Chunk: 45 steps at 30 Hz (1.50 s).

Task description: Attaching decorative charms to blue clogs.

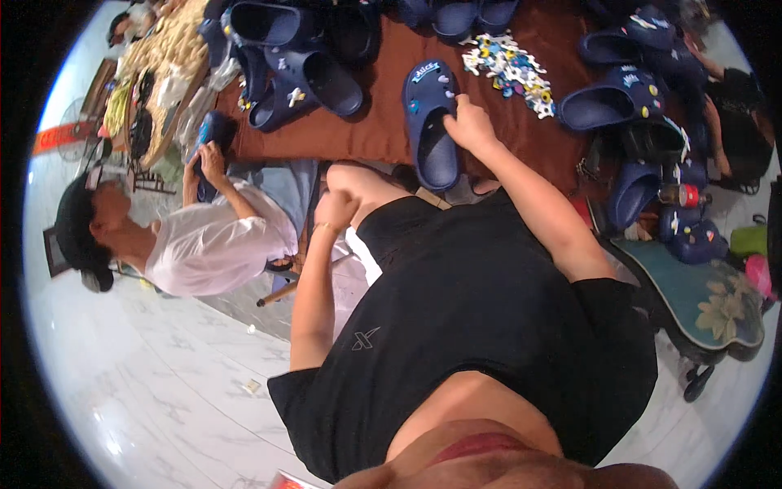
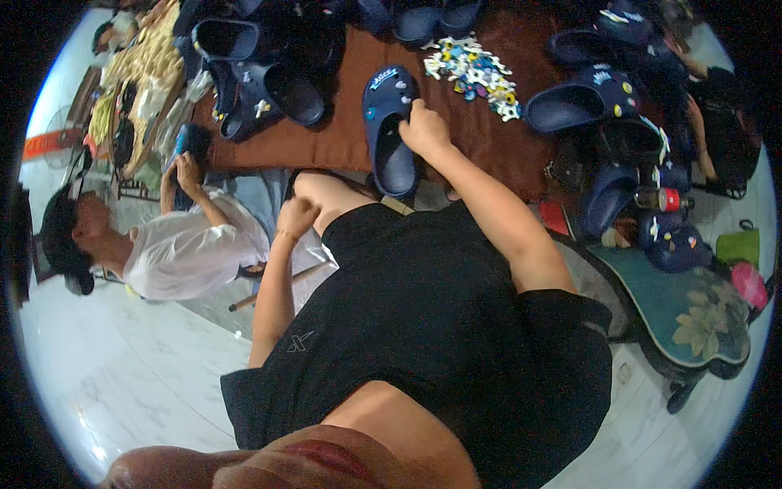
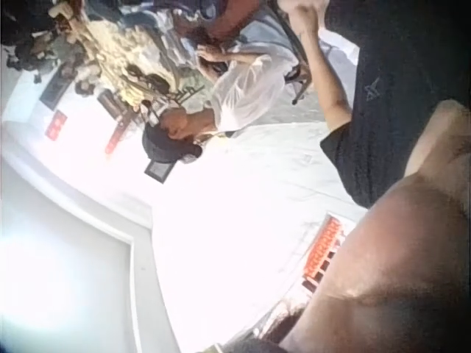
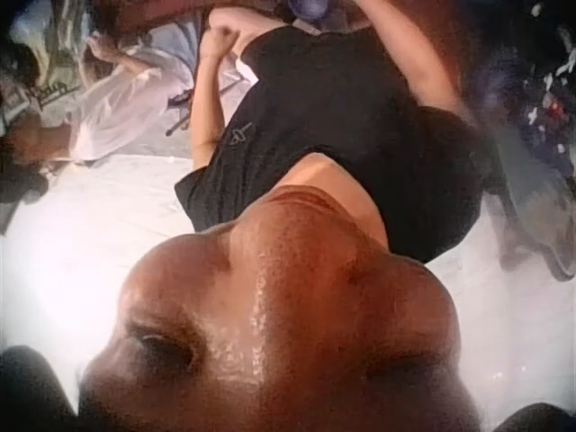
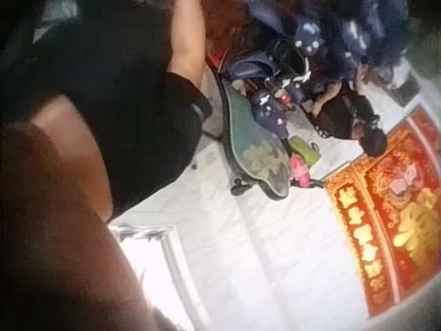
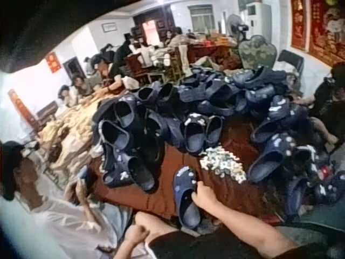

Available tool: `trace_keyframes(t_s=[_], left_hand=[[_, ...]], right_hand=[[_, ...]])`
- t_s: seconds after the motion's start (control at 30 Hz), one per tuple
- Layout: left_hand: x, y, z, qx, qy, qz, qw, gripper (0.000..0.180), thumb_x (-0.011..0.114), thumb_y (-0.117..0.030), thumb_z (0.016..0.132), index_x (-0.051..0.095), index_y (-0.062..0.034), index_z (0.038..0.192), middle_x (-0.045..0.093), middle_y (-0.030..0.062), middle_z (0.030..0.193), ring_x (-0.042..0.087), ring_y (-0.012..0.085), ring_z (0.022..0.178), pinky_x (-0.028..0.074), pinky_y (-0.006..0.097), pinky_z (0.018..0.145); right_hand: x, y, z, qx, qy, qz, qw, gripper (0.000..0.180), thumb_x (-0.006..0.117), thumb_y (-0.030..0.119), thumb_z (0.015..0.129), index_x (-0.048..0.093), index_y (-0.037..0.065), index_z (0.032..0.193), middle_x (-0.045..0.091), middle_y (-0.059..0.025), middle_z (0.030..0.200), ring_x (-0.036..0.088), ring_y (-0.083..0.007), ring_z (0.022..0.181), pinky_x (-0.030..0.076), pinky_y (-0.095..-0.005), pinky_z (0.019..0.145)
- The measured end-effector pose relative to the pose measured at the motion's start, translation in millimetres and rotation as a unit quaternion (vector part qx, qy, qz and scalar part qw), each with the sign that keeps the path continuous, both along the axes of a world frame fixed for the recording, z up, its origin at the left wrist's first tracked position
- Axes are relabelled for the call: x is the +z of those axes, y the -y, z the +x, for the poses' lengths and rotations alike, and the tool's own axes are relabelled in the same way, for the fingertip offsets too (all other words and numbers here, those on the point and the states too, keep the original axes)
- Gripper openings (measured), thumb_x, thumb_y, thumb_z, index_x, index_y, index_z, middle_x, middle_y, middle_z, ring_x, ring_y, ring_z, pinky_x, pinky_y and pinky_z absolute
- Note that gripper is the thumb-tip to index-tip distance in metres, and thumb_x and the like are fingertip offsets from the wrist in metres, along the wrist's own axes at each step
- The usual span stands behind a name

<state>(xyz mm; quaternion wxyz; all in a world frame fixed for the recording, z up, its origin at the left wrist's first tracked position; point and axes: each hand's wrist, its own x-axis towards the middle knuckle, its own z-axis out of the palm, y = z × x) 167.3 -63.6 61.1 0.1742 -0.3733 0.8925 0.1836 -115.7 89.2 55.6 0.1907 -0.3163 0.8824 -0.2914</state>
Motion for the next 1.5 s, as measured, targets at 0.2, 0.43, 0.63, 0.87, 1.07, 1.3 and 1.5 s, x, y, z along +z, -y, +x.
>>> trace_keyframes(t_s=[0.2,0.43,0.63,0.87,1.07,1.3,1.5], left_hand=[[-43.5,-2.2,95.1,0.066,0.248,-0.015,0.966,0.041,0.062,-0.037,0.072,0.061,-0.0037,0.095,0.059,0.021,0.099,0.057,0.0331,0.094,0.046,0.041,0.08],[-3.7,-35.2,-28.7,-0.021,-0.301,-0.063,0.951,0.015,0.058,-0.011,0.076,0.057,-0.0038,0.089,0.059,0.0148,0.083,0.057,0.0304,0.078,0.045,0.039,0.068],[-2.1,-73.8,-136.7,-0.122,-0.465,-0.033,0.876,0.021,0.05,-0.001,0.076,0.057,-0.0023,0.096,0.058,0.0178,0.093,0.056,0.0326,0.084,0.045,0.039,0.077],[-55.0,-81.6,-176.4,-0.076,-0.282,-0.005,0.956,0.02,0.045,-0.003,0.07,0.051,0.0021,0.089,0.055,0.0265,0.091,0.055,0.0412,0.08,0.045,0.047,0.072],[-50.2,-69.5,-172.4,-0.183,-0.288,0.053,0.938,0.017,0.046,-0.004,0.07,0.053,0.0024,0.084,0.056,0.0251,0.082,0.054,0.0398,0.081,0.043,0.045,0.073],[-46.3,-73.9,-165.3,-0.169,-0.319,0.071,0.93,0.023,0.047,-0.006,0.071,0.056,0.0002,0.092,0.057,0.0244,0.086,0.055,0.0378,0.084,0.043,0.044,0.073],[-63.1,-80.9,-168.3,-0.121,-0.232,0.072,0.962,0.029,0.045,-0.008,0.075,0.054,-0.0043,0.103,0.058,0.021,0.095,0.057,0.0359,0.087,0.045,0.043,0.076]], right_hand=[[-0.8,-30.8,-23.7,0.015,0.106,-0.023,0.994,0.051,0.062,0.04,0.071,0.056,0.002,0.105,0.059,-0.0205,0.097,0.058,-0.0335,0.09,0.045,-0.0391,0.08],[-40.6,-22.2,-84.3,-0.054,-0.047,0.038,0.997,0.028,0.058,0.026,0.076,0.059,0.008,0.098,0.06,-0.0139,0.097,0.057,-0.0303,0.091,0.046,-0.042,0.075],[-37.2,25.6,-89.9,-0.002,-0.152,0.071,0.986,0.019,0.045,0.015,0.081,0.057,0.004,0.091,0.058,-0.0188,0.092,0.057,-0.0371,0.086,0.046,-0.0471,0.072],[-41.9,36.0,-82.6,-0.031,-0.169,0.054,0.984,0.02,0.04,0.009,0.08,0.053,0.0,0.092,0.053,-0.0235,0.095,0.058,-0.0395,0.08,0.048,-0.0474,0.064],[-50.4,28.1,-103.4,-0.049,-0.217,0.068,0.973,0.019,0.04,0.007,0.081,0.056,-0.001,0.089,0.058,-0.0211,0.089,0.061,-0.0359,0.076,0.05,-0.0443,0.063],[-36.2,24.0,-107.4,-0.003,-0.218,0.093,0.971,0.017,0.043,0.007,0.079,0.056,0.0,0.087,0.061,-0.0211,0.084,0.061,-0.036,0.075,0.05,-0.0436,0.064],[-44.5,15.8,-117.6,0.01,-0.175,0.1,0.979,0.017,0.047,0.005,0.074,0.057,-0.001,0.087,0.06,-0.0247,0.085,0.059,-0.0394,0.081,0.047,-0.0461,0.071]])
